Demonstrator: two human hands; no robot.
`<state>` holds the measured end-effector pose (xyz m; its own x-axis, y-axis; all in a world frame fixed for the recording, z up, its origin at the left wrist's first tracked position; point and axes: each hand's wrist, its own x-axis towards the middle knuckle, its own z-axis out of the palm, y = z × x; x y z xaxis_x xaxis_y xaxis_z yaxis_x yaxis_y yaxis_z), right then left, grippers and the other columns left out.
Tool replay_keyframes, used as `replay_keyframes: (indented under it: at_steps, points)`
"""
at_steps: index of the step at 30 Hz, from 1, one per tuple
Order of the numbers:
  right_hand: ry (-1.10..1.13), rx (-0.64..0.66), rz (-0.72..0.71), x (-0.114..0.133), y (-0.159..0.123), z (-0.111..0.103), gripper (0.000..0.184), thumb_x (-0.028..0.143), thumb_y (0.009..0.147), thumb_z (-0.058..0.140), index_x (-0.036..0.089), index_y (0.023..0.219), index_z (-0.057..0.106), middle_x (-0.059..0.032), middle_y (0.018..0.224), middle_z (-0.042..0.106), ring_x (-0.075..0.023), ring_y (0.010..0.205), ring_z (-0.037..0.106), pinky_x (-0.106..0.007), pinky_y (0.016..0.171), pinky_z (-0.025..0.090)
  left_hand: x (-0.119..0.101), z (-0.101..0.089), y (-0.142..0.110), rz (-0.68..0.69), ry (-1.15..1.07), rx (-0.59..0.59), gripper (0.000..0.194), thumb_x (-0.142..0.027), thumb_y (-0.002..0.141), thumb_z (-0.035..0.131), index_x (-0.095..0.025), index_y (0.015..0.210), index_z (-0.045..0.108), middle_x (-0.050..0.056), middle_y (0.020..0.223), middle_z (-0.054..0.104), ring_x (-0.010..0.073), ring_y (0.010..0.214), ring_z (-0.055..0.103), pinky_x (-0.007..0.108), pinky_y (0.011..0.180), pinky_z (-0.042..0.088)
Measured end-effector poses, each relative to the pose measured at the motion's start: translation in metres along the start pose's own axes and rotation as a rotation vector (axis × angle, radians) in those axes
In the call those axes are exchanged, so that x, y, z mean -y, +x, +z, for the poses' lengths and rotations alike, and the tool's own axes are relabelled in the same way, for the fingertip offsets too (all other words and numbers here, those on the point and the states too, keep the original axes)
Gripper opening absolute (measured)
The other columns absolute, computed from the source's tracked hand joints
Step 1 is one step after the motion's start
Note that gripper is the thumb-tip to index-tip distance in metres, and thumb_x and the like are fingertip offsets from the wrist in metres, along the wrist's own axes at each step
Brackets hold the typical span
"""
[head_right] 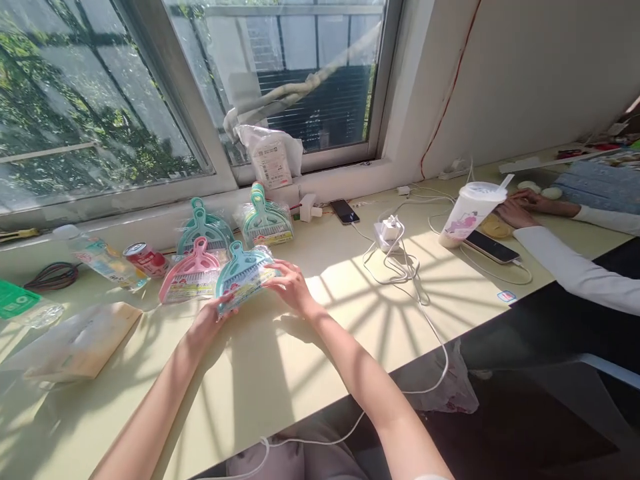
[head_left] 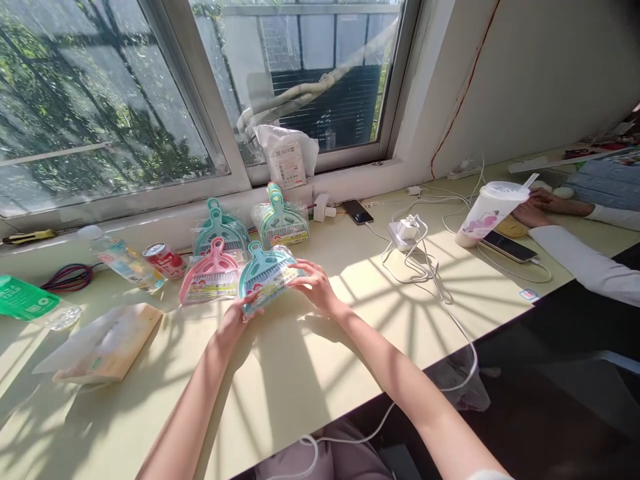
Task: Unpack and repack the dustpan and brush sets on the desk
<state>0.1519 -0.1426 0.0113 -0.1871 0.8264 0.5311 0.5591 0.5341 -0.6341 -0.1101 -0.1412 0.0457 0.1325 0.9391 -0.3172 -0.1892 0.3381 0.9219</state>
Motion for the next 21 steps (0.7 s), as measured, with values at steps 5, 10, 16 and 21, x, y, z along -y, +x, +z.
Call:
replay_keyframes:
  at_steps: [5, 10, 16, 21]
  points:
    - [0.123, -0.132, 0.165, -0.019, 0.000, 0.015, 0.012, 0.021, 0.089, 0.093, 0.032, 0.084, 0.090, -0.0072, 0.132, 0.082, -0.0327, 0.133, 0.070, -0.057, 0.123, 0.052, 0.005, 0.007, -0.001, -0.049, 0.070, 0.026, 0.026, -0.024, 0.080, 0.085, -0.019, 0.102, 0.072, -0.001, 0.064, 0.064, 0.0122, 0.047, 0.055, 0.023, 0.044, 0.043]
    - [0.239, -0.199, 0.273, -0.023, 0.000, 0.017, 0.010, 0.023, 0.087, 0.091, 0.029, 0.081, 0.087, -0.0092, 0.149, 0.072, -0.0320, 0.142, 0.065, -0.051, 0.118, 0.058, 0.010, 0.010, -0.003, -0.013, 0.071, 0.056, 0.041, -0.030, 0.076, 0.095, -0.021, 0.108, 0.070, 0.001, 0.072, 0.071, 0.0152, 0.050, 0.061, 0.026, 0.046, 0.048]
    - [0.052, -0.055, 0.030, -0.014, -0.004, 0.007, 0.014, 0.023, 0.101, 0.075, 0.028, 0.092, 0.084, -0.0090, 0.138, 0.081, -0.0349, 0.151, 0.063, -0.069, 0.139, 0.030, 0.008, 0.009, -0.006, 0.004, 0.096, -0.029, 0.023, -0.024, 0.080, 0.086, -0.020, 0.090, 0.065, -0.003, 0.061, 0.062, 0.0119, 0.047, 0.056, 0.023, 0.049, 0.048]
    - [0.062, -0.020, 0.101, -0.016, -0.008, 0.008, 0.017, 0.023, 0.102, 0.069, 0.030, 0.096, 0.083, -0.0039, 0.112, 0.086, -0.0296, 0.117, 0.079, -0.074, 0.141, 0.018, 0.006, 0.007, -0.013, -0.022, 0.128, 0.094, 0.031, -0.023, 0.077, 0.092, -0.019, 0.096, 0.068, -0.001, 0.067, 0.066, 0.0122, 0.051, 0.055, 0.025, 0.050, 0.049]
